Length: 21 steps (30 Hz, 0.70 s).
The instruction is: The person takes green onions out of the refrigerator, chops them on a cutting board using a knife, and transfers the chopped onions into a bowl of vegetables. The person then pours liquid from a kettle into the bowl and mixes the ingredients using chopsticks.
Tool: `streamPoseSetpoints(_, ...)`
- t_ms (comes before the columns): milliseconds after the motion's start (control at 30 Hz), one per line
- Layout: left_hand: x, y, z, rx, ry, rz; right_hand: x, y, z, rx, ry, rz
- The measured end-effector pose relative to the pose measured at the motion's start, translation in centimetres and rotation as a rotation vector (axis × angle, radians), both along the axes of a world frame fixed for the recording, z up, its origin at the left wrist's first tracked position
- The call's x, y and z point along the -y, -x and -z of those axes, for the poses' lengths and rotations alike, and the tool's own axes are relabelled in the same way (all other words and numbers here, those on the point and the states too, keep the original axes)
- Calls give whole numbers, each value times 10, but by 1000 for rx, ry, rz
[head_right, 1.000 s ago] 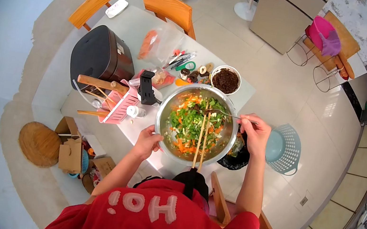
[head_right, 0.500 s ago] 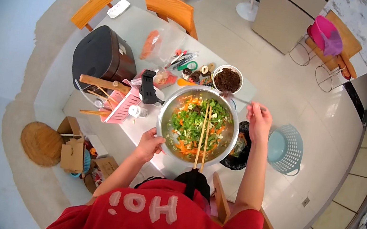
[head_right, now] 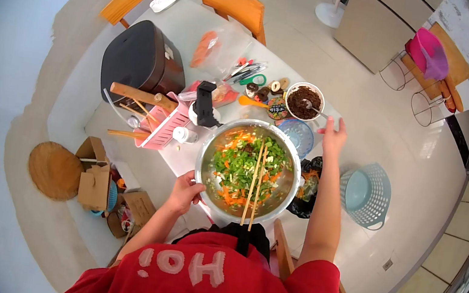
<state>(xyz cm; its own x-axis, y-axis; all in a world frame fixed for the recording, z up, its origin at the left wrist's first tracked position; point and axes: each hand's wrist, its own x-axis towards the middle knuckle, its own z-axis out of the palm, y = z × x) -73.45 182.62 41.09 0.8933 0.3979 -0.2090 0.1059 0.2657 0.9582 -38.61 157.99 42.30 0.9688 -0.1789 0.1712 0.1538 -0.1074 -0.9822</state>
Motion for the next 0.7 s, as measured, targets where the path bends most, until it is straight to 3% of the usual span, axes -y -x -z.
streamPoseSetpoints(133,-3,25,6,26,25,-33,18,36,17,162,-117,47)
streamPoseSetpoints(200,-7,41,10,48,46,-42,20,66,21,228,-46,12)
streamPoseSetpoints(433,-41,129,43,135,114,-91,-26,231,-24,426,24,-284)
streamPoseSetpoints(500,-55,167,53,160,155,-157,-47,293,-47,432,252,-496)
streamPoseSetpoints(567,-69,201,60,184,213,-237,-74,358,-88,473,647,-801)
streamPoseSetpoints(700,-92,271,86,236,267,-439,-123,457,-82,861,1096,-1044)
